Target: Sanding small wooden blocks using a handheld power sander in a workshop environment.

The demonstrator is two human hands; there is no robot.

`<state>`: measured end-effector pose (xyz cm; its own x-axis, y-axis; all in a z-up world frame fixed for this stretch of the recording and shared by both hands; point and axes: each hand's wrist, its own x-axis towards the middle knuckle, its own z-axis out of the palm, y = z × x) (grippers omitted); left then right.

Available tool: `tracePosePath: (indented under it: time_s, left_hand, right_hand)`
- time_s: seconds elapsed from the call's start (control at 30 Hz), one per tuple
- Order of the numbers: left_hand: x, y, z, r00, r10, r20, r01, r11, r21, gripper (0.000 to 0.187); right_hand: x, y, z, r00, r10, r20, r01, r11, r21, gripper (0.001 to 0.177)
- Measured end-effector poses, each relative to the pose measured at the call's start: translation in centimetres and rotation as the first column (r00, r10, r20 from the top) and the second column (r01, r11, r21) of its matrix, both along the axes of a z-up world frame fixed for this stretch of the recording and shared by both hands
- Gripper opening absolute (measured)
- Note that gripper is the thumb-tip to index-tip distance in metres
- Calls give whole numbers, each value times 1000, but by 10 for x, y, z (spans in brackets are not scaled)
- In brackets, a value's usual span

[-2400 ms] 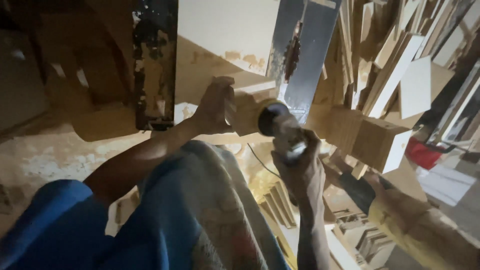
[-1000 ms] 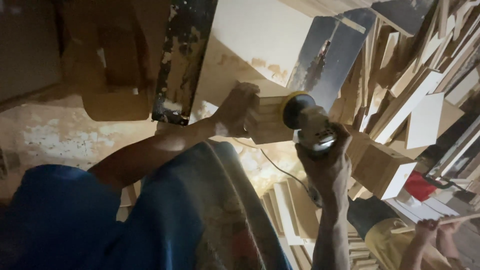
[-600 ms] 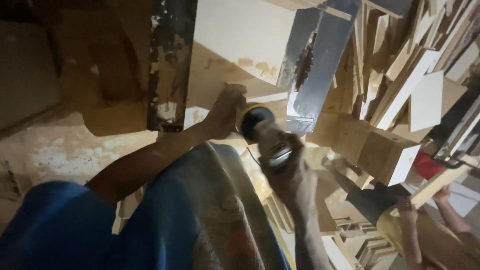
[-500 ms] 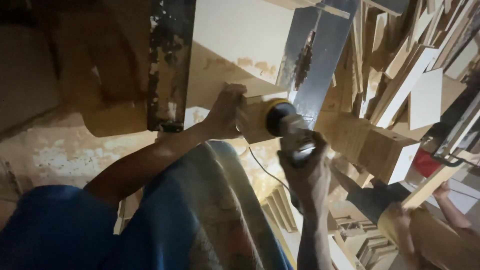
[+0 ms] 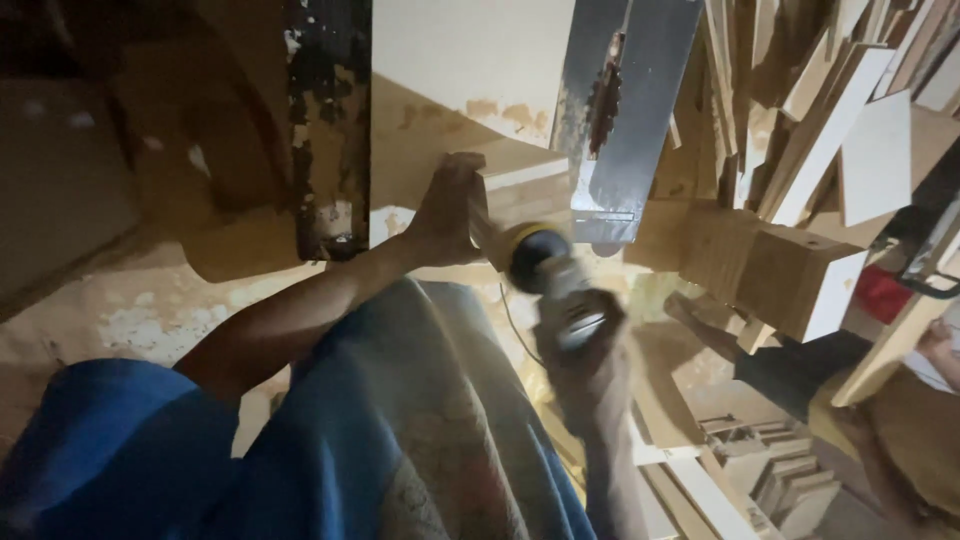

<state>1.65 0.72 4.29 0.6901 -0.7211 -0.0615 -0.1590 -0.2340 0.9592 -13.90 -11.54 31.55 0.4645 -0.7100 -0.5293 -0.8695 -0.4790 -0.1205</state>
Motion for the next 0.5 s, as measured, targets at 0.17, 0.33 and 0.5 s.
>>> tracePosePath:
  time_s: [0.17,0.33,0.5]
  left_hand:
    - [-3,4,-13,996,42,-79,-50,993,-108,144]
    - [0,2,3,999,18,39,-18,1000,-10,139]
    - [0,13,110,975,220,11,-220,975,0,163]
  right_hand:
    - [-23,14,-2,996,58,-72,-57,998,9,83]
    - [-48,-29,-4,977,-110,183,117,993,-25,85]
    - [-129,-36,-43,749,-226,622,277,961,15,82]
